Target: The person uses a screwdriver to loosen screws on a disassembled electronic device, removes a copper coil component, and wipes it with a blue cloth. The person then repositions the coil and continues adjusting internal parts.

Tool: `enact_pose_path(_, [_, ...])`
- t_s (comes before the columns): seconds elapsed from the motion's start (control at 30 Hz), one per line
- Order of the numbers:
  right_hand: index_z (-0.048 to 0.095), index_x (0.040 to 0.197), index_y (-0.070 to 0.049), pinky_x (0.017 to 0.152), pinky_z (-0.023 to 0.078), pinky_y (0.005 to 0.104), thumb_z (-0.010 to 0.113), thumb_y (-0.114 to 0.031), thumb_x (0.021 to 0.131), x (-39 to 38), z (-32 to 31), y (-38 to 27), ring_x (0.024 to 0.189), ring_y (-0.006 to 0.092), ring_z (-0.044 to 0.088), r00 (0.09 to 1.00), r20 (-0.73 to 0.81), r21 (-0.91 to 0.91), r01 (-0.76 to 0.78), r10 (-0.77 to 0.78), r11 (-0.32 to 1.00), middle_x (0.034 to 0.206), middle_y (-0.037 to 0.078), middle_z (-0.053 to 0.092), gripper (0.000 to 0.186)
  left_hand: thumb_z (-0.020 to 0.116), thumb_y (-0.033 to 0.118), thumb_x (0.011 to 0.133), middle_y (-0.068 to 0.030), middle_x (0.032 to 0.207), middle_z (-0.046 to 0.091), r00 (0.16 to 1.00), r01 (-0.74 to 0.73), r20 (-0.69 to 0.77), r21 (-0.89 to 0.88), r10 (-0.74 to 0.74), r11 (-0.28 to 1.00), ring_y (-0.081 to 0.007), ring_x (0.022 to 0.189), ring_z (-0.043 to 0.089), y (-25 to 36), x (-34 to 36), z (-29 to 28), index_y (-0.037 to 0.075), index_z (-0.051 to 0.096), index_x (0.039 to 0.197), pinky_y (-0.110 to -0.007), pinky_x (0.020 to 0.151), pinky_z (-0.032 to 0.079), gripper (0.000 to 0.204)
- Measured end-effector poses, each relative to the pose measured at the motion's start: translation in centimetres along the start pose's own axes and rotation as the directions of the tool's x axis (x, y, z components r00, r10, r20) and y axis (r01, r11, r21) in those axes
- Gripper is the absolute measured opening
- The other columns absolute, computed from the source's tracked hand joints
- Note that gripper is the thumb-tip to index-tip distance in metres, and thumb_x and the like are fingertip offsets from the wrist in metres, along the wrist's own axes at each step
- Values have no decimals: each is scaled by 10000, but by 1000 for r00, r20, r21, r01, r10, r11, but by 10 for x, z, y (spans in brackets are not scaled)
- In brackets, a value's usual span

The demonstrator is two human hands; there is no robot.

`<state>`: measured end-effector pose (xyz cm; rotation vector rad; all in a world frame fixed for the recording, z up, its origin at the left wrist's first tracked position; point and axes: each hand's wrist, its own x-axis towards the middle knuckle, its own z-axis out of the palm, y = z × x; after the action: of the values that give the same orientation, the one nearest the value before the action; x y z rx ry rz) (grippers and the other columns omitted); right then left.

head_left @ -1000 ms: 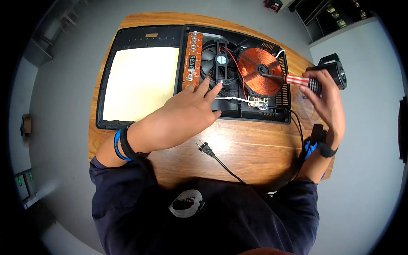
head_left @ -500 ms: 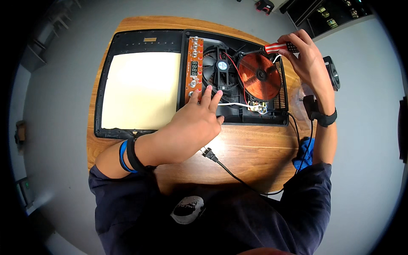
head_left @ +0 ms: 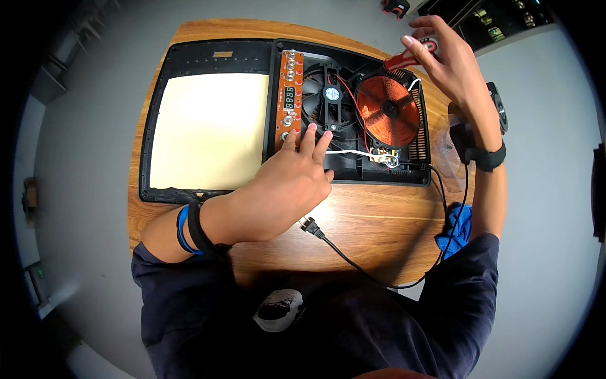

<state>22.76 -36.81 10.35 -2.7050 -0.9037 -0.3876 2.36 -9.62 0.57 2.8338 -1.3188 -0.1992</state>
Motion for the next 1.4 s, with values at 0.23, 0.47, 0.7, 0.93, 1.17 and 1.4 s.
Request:
enact_pose_path(0.23, [650,1463,-71,1111,652,389,718,-143,1174,18,-27,29,1200,249,837,878,356,290,220,-319,931,1414,93,730,305,682,5,991,-477,1784,388,1000,12,-1,-5,-12,1000,-630,1682,401,1,0,2,7,682,1634,-648,1384,369,642])
enact_pose_path(0.47, [754,1350,-74,959,664,437,760,-350,1165,30,-15,25,1179,282,809,931,364,-220,63,21,974,1456,108,733,332,672,-14,991,-488,1782,379,999,9,40,1,-9,1000,-641,1678,400,-1,2,-3,0,684,1631,-652,1375,383,640])
enact_pose_path(0.7, [763,1400,-42,1098,610,417,723,-403,1189,30,-7,52,1233,247,761,943,190,173,241,-272,955,1372,148,794,420,688,-6,995,-490,1780,380,1000,4,-6,-22,-4,1000,-643,1674,406,-2,1,2,14,681,1642,-656,1372,386,647])
enact_pose_path(0.93, [743,1439,-34,933,660,415,672,-328,1214,33,-13,47,1062,260,824,944,227,-49,257,-240,965,1216,121,830,378,698,4,992,-483,1791,370,999,3,40,-5,-3,1000,-640,1684,390,-2,0,-4,20,677,1646,-664,1376,375,655])
enact_pose_path(1.17, [718,1487,-55,942,662,374,674,-233,1192,33,-16,4,1030,227,826,917,285,-154,-243,278,958,1180,90,830,348,683,0,999,-475,1798,367,999,32,37,-10,-32,999,-635,1684,395,-2,-2,2,31,679,1648,-655,1379,375,650])
enact_pose_path(1.4, [720,1476,-62,1024,677,377,767,-141,1136,28,-13,63,1244,239,789,844,209,256,440,-493,861,1540,87,655,352,661,-9,1021,-479,1785,386,1000,9,18,8,-10,1000,-631,1682,401,-2,1,1,25,690,1635,-653,1380,374,616])
